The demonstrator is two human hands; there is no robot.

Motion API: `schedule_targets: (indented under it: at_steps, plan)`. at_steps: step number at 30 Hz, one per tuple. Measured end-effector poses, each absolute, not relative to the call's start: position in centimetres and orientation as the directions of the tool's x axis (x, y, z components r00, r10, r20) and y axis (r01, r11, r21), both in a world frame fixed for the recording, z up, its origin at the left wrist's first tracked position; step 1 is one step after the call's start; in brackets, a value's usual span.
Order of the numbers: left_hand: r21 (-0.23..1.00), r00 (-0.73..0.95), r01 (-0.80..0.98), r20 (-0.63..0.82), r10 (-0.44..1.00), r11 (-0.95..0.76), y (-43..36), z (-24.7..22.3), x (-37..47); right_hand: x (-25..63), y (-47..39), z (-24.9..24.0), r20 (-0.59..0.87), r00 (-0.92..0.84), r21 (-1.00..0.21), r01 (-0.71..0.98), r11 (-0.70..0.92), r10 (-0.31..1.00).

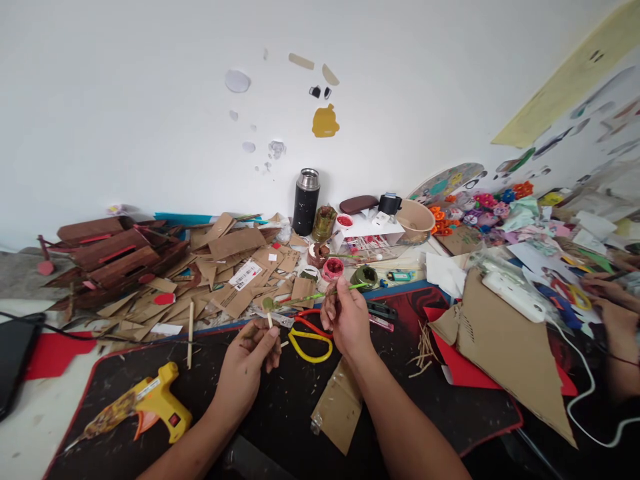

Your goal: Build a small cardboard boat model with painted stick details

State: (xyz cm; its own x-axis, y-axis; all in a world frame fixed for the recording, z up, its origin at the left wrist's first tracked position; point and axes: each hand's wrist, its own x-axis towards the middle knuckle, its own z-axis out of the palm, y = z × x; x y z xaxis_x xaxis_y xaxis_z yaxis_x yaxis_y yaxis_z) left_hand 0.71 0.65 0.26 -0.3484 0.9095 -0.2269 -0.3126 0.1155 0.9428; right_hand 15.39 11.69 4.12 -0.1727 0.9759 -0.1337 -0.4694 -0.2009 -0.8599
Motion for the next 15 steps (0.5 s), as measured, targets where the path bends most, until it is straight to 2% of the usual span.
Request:
schedule_targets:
  at_steps: [4, 10, 15]
  plan:
    - [0.939, -0.34, -0.322, -0.236, 0.91, 0.123, 0.71, 0.25, 0.71, 15.21, 11.53, 3.92, -0.14, -0.217, -0.861, -0.454, -0.227, 0.966]
    - [0.938, -0.345, -0.323, -0.238, 0.908, 0.123, 0.79, 0.48, 0.79, 15.36, 11.84, 3.92, -0.15, -0.158, -0.854, -0.477, -0.208, 0.976]
    - [0.934, -0.352, -0.333, -0.25, 0.902, 0.129, 0.82, 0.51, 0.92, 15.27, 11.45, 3.85, -0.144, -0.25, -0.858, -0.45, -0.246, 0.958]
